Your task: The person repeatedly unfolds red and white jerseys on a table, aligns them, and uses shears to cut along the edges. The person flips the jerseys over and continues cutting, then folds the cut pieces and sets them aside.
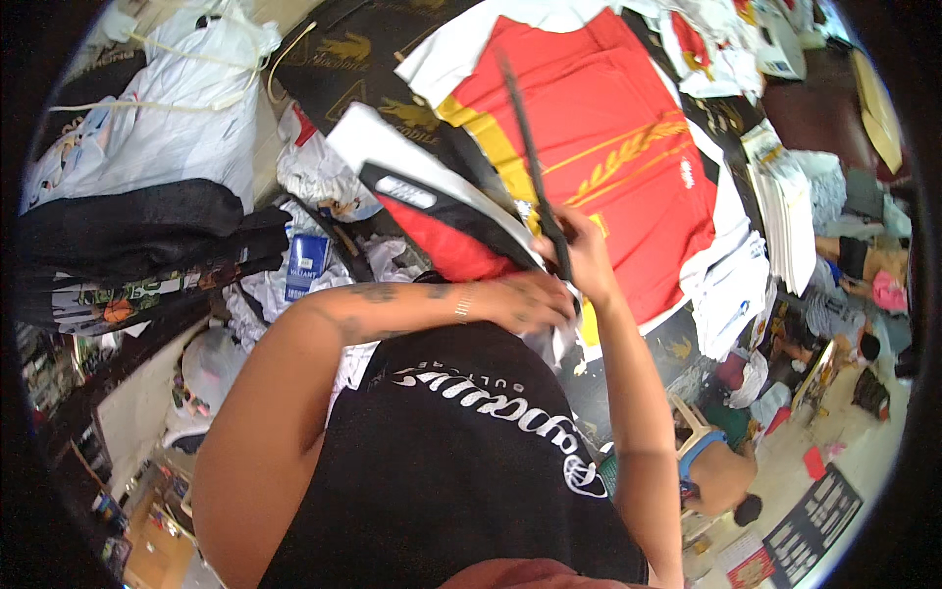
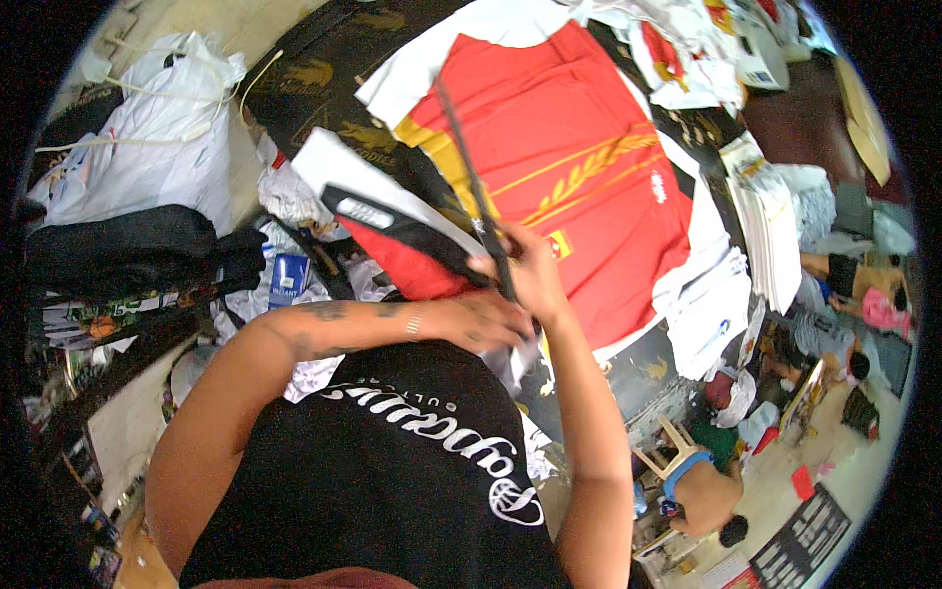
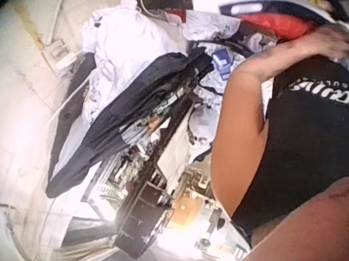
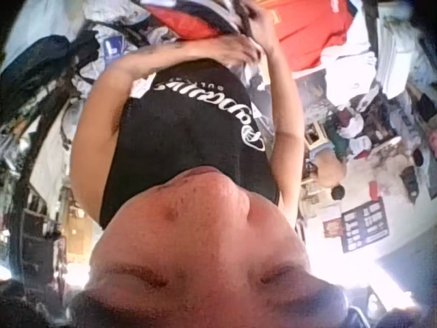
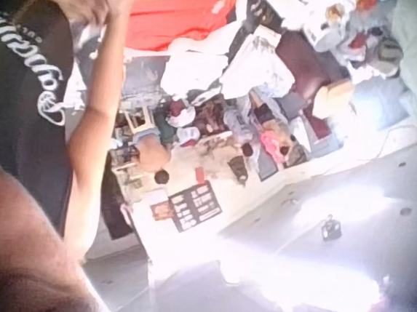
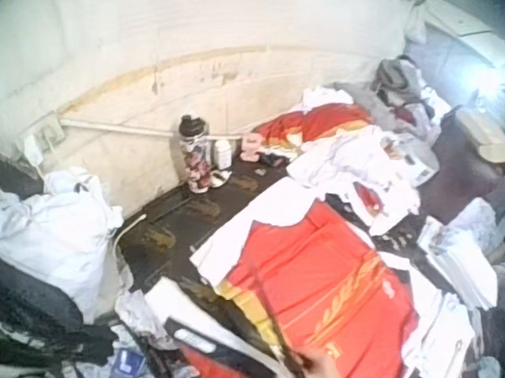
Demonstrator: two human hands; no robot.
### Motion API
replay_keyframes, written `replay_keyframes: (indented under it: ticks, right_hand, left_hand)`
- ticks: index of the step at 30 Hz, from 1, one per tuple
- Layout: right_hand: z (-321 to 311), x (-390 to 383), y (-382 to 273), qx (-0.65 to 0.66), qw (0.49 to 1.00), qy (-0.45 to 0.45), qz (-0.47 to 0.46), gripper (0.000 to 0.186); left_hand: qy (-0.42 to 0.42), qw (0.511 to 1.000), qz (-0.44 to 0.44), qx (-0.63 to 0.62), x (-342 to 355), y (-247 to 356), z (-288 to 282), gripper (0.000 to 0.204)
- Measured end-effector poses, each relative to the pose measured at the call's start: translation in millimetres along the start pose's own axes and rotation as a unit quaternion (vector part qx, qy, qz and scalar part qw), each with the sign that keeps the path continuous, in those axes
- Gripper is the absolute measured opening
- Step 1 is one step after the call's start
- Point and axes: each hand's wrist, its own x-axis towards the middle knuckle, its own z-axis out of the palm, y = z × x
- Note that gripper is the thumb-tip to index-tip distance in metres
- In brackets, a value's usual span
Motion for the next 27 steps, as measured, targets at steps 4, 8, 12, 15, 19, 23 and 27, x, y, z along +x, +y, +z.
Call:
replay_keyframes:
  ticks: [4, 8, 12, 15, 19, 23, 27]
  right_hand:
    - [-67, -154, 77, 0.034, 0.960, 0.235, 0.146, 0.058]
    - [-122, -259, 160, -0.235, 0.813, 0.422, 0.326, 0.059]
    - [-153, -323, 221, -0.268, 0.772, 0.442, 0.371, 0.056]
    - [-140, -331, 232, -0.279, 0.779, 0.472, 0.305, 0.058]
    - [-68, -292, 213, -0.343, 0.778, 0.514, 0.111, 0.064]
    - [3, -229, 185, -0.430, 0.782, 0.448, -0.062, 0.046]
    - [-8, -223, 113, -0.150, 0.951, 0.266, 0.045, 0.024]
  left_hand:
    - [0.004, 0.973, -0.054, 0.225, -58, 4, -36, 0.022]
    - [-0.139, 0.963, -0.229, 0.025, 9, 62, -65, 0.024]
    - [-0.198, 0.958, -0.187, 0.088, 91, 215, -168, 0.024]
    - [-0.273, 0.962, -0.008, 0.020, 94, 331, -261, 0.025]
    - [-0.217, 0.973, 0.013, 0.078, 92, 381, -343, 0.034]
    - [0.145, 0.953, -0.046, 0.262, 155, 308, -313, 0.050]
    - [0.136, 0.971, -0.032, 0.194, 168, 186, -180, 0.068]
